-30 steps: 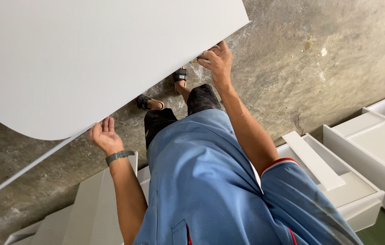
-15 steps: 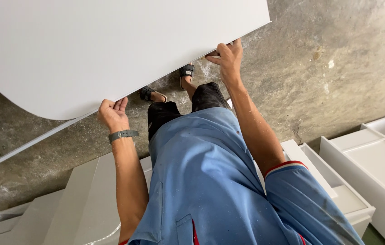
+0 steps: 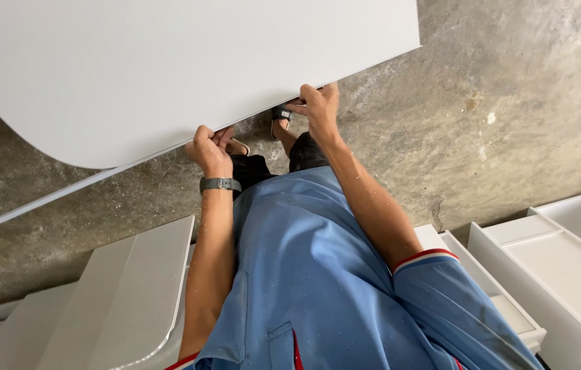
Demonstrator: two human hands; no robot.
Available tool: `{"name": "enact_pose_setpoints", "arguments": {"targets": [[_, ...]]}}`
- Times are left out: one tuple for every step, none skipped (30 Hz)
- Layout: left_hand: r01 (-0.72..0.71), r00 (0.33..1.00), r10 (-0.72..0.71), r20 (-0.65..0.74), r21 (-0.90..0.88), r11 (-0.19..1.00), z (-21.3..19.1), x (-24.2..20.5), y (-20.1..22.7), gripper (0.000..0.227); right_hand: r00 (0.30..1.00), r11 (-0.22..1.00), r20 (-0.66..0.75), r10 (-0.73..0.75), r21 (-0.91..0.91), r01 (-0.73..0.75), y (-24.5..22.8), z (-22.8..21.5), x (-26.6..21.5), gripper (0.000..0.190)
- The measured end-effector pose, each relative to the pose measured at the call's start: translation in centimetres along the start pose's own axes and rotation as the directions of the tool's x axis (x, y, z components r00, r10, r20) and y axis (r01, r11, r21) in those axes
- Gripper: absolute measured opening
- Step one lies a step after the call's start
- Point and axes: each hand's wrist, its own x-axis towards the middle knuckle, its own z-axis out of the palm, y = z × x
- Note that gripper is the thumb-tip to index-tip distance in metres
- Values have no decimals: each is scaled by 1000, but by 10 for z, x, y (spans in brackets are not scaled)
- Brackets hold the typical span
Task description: Cutting a flexible trim strip using pliers and fitting it onto the edge of a white furniture panel.
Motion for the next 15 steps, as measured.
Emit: {"name": "enact_pose_setpoints", "arguments": {"targets": [[7,1000,-7,9,0,1000,-4,7,-4,14,1000,1000,-9,-7,-2,7,16,-7,7,47],[9,1000,-9,-9,-11,1000,-7,14,-8,16,1000,1000,-5,-6,-16,6,32,-15,15,42],[13,1000,-14,-25,-20,1000,-9,20,-14,18,1000,1000,-6,-7,-31,7,47,-25,22,38],[23,1000,-24,-13,-18,1000,-9,18,-15,18,1000,999,-19,-15,-33,14,37,-22,16,38],[16,999,-17,-40,-28,999,-8,19,-16,21,1000,998,-29,5,-60,-7,26,-17,14,40],[8,998,-10,-67,-39,999,-7,20,-16,23,999,996,-40,25,-87,-28,16,-12,11,42],[16,998,-18,-54,-37,999,5,7,-12,23,999,996,-52,16,-87,-20,3,-12,10,42],[8,999,-7,-49,33,999,15,-6,-7,18,997,994,-67,31,-104,-38,-8,-12,8,52],[-7,998,13,-56,104,995,20,-19,1,15,996,991,-73,57,-119,-65,-17,-8,4,62],[-7,998,13,-55,107,994,25,-20,-9,15,996,991,-74,57,-117,-66,-16,-10,6,62],[19,1000,-19,-5,85,996,26,-21,-17,17,997,992,-59,58,-109,-64,-12,-10,5,66],[46,998,-49,46,65,997,27,-22,-25,20,997,993,-44,58,-101,-62,-9,-9,4,70],[43,998,-45,43,65,997,34,-24,-27,20,997,993,-40,60,-99,-64,-11,-4,1,70],[22,998,-24,51,28,999,41,-26,-29,17,998,995,-34,55,-76,-58,-14,1,-2,75],[4,998,-4,61,-5,1000,48,-28,-31,16,998,997,-33,49,-50,-51,-17,6,-5,81]]}}
